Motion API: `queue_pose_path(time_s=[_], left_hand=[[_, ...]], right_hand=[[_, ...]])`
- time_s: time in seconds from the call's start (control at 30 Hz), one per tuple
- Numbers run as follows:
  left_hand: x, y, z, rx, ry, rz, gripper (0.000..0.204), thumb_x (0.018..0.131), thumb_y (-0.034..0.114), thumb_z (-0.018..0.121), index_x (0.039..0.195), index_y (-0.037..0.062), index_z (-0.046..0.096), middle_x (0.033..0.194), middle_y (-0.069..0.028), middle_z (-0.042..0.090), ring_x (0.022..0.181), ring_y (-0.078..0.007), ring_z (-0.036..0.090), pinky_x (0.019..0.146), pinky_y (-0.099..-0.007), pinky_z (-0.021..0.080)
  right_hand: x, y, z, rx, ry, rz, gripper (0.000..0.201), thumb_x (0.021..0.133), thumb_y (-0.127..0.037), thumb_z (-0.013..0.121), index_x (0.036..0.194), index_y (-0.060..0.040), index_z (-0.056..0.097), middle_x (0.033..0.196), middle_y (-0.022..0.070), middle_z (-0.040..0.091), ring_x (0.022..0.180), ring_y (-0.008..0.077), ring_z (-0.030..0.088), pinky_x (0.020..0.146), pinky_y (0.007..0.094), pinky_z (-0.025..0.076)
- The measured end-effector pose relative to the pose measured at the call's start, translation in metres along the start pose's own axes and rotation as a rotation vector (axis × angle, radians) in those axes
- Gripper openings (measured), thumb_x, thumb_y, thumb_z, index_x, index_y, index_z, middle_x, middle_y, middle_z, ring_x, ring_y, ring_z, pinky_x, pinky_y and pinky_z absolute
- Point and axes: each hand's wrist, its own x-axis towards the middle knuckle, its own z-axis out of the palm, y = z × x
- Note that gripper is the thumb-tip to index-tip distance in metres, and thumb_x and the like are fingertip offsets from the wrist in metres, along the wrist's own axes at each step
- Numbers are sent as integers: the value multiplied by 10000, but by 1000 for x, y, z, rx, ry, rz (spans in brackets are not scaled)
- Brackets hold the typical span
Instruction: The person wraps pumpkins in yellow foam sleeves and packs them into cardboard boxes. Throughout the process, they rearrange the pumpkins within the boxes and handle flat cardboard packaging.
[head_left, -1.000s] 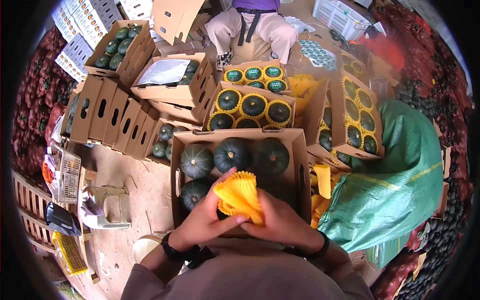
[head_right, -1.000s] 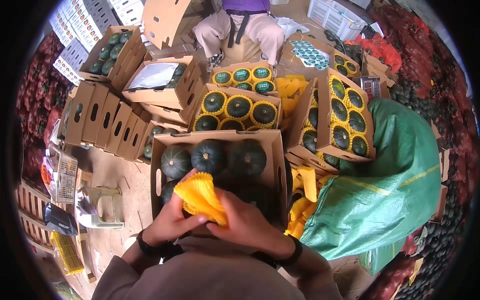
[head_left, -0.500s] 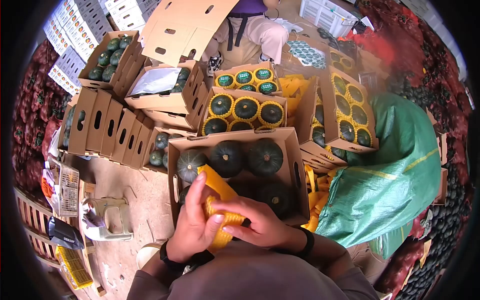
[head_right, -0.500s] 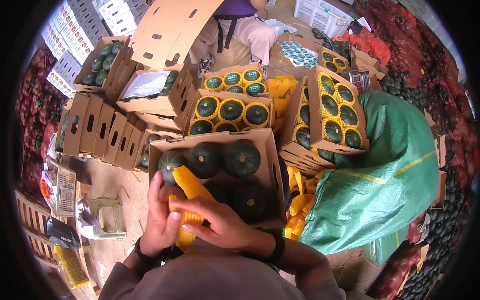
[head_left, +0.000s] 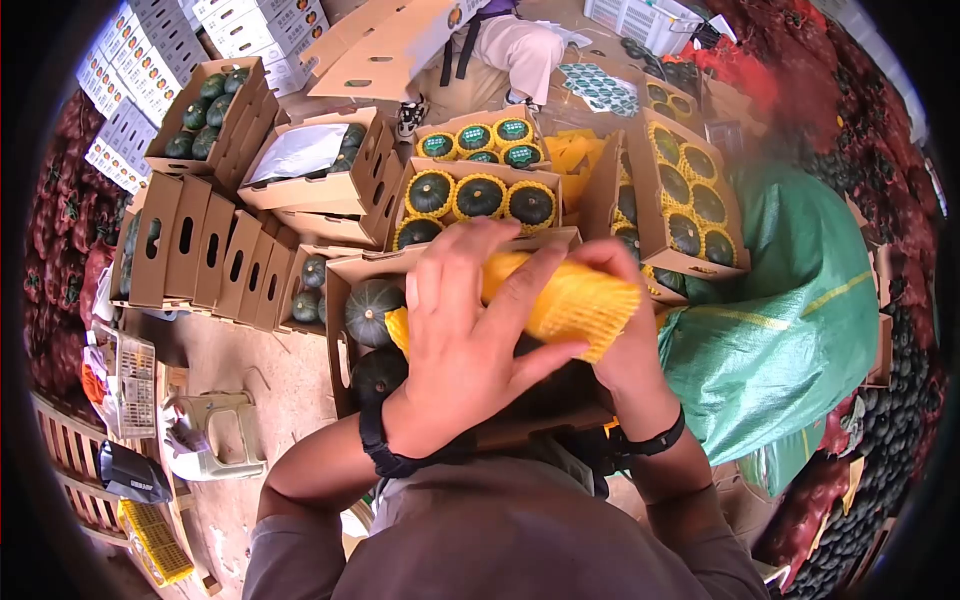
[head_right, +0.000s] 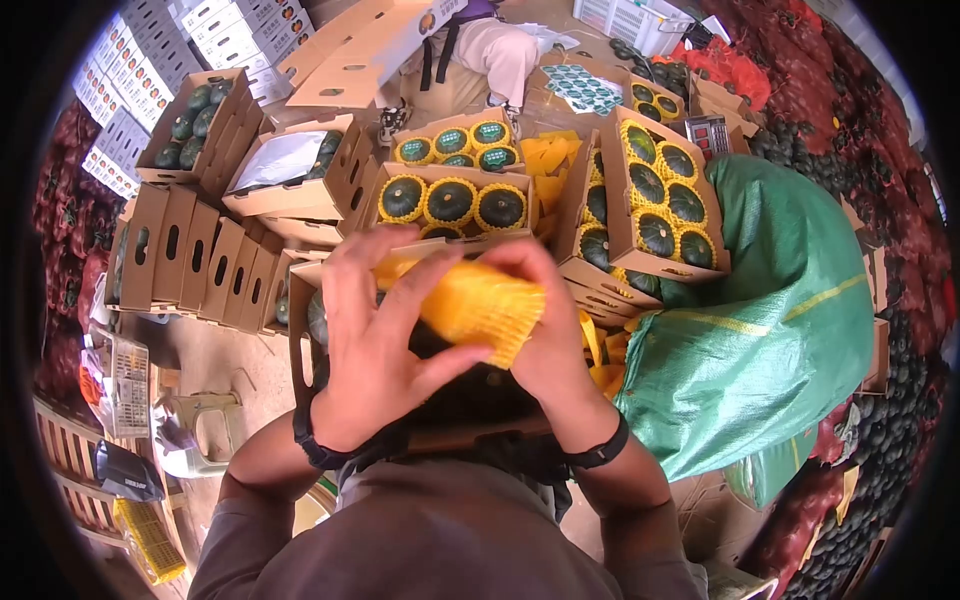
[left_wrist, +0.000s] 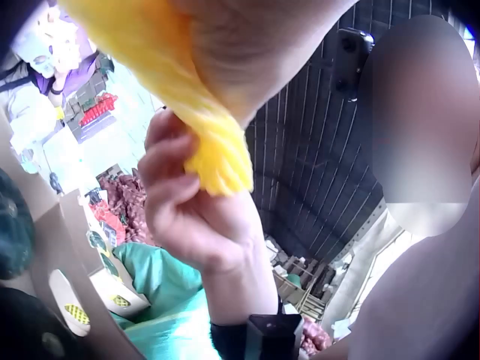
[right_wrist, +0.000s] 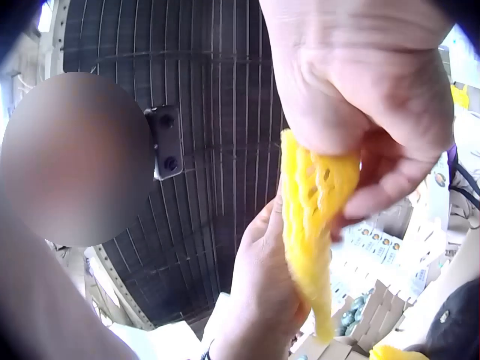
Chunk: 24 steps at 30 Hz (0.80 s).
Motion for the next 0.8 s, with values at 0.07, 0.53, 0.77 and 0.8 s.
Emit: queue_pose_path(time_s=[0.07, 0.53, 0.77, 0.8], left_hand=[[-5, 17, 6, -322, -136, -148, 680, 674, 319, 777, 1241, 31, 536, 1171, -166, 450, 1057, -282, 482, 844, -345, 423], [-34, -11, 11, -330, -65, 175, 506, 687, 210, 754, 1176, 142, 642, 1326, -96, 472, 1265, -321, 356, 971, -432, 325], [-51, -18, 36, -1105, -800, -467, 163, 846, 175, 602, 820, 59, 490, 720, -29, 539, 684, -159, 561, 655, -333, 431], [-57, -16, 40, -1235, -782, -538, 149, 833, 142, 602, 880, 49, 496, 759, -31, 547, 713, -156, 566, 665, -314, 437]], right_hand=[[-4, 8, 12, 39, 300, -248, 305, 800, -85, 695, 1003, -42, 472, 966, 27, 533, 845, 81, 518, 739, 225, 435], [-77, 19, -47, 392, -152, 53, 659, 944, -492, 437, 1370, 6, 366, 1363, 175, 458, 1281, 298, 429, 1086, 461, 297], [-84, 26, -20, -330, -342, 80, 212, 890, -153, 619, 1050, -15, 601, 945, 57, 618, 988, 187, 585, 931, 340, 412], [-86, 19, -24, 54, -3, 398, 233, 895, -152, 614, 1085, -19, 589, 908, 63, 628, 928, 171, 608, 889, 309, 443]])
